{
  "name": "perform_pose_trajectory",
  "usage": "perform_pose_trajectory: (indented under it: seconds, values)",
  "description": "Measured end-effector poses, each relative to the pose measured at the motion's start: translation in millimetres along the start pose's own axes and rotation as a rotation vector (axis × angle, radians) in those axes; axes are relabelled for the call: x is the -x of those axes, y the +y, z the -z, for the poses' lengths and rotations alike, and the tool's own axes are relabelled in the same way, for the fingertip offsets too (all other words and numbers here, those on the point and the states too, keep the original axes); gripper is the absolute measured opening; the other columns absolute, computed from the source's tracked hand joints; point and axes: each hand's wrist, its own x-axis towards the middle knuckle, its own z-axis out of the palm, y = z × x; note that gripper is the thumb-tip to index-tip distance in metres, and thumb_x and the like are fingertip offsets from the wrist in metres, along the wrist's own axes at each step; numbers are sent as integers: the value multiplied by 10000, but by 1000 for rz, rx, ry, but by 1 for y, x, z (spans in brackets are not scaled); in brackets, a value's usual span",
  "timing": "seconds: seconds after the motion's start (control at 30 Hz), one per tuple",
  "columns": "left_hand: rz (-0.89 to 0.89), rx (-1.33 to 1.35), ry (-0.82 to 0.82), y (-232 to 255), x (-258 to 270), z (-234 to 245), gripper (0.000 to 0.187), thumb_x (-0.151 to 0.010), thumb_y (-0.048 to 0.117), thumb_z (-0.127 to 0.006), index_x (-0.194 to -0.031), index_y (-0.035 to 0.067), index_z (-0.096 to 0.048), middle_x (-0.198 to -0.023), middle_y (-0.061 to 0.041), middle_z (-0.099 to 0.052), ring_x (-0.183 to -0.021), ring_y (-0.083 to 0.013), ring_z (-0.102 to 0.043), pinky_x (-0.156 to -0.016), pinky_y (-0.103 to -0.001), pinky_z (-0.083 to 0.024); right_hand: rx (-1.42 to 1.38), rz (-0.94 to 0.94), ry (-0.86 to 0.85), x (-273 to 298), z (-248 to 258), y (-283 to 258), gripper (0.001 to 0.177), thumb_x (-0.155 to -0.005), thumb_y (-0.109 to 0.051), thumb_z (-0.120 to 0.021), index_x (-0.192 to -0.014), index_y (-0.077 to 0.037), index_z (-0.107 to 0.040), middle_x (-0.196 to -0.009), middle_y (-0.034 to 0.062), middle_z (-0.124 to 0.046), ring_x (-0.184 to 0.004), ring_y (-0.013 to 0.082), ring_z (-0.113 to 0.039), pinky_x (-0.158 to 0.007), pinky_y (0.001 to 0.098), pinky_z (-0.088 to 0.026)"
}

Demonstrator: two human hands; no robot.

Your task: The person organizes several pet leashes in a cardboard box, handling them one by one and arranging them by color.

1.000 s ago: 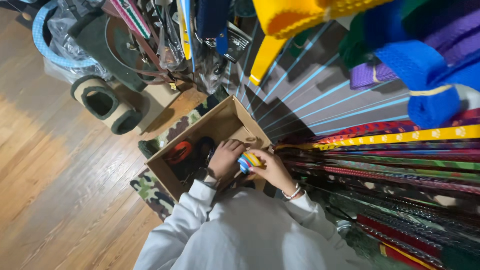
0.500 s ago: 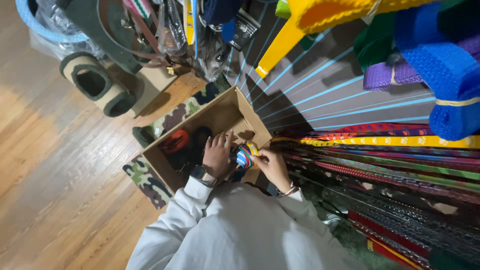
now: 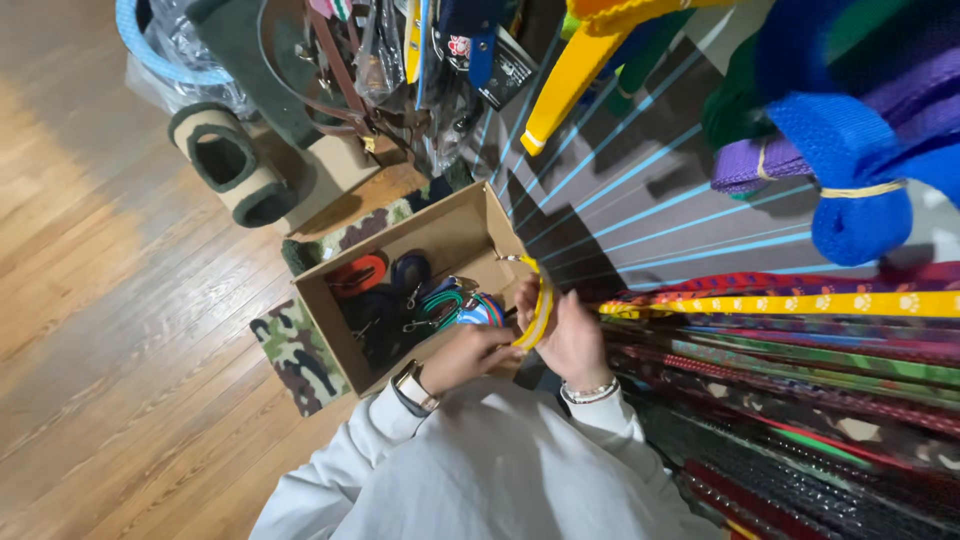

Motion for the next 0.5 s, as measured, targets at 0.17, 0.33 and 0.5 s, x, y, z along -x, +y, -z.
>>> perform_pose_trajectory:
  seconds: [0.17, 0.33, 0.5]
  values:
    - [233, -288, -18, -23, 1, -11, 130, -959, 337, -643, -1044, 241, -660, -942, -46, -761, -912, -318, -744, -755, -442, -596, -178, -126, -18, 6, -12, -16, 552, -1025, -507, -508, -1326, -45, -542, -967, 16, -530, -899, 140, -524, -835, 304, -456]
    - [330, -279, 108, -29, 4, -24, 174, -942, 279, -669, -1112, 261, -703, -1053, -30, -775, -1014, -296, -728, -852, -426, -587, -73, -116, -204, 22, -30, -20, 462, -1058, -577, -380, -933, -151, -506, -616, -82, -268, -541, 70, -295, -611, 262, -334]
    - [226, -143, 300, -18, -7, -25, 287, -870, 74, -700, -1144, 150, -736, -1091, -104, -769, -1082, -368, -695, -938, -476, -549, 185, -183, -351, 34, -12, -3, 656, -1048, -698, -177, -670, -198, -370, -534, -93, -179, -503, 97, -192, -530, 265, -234]
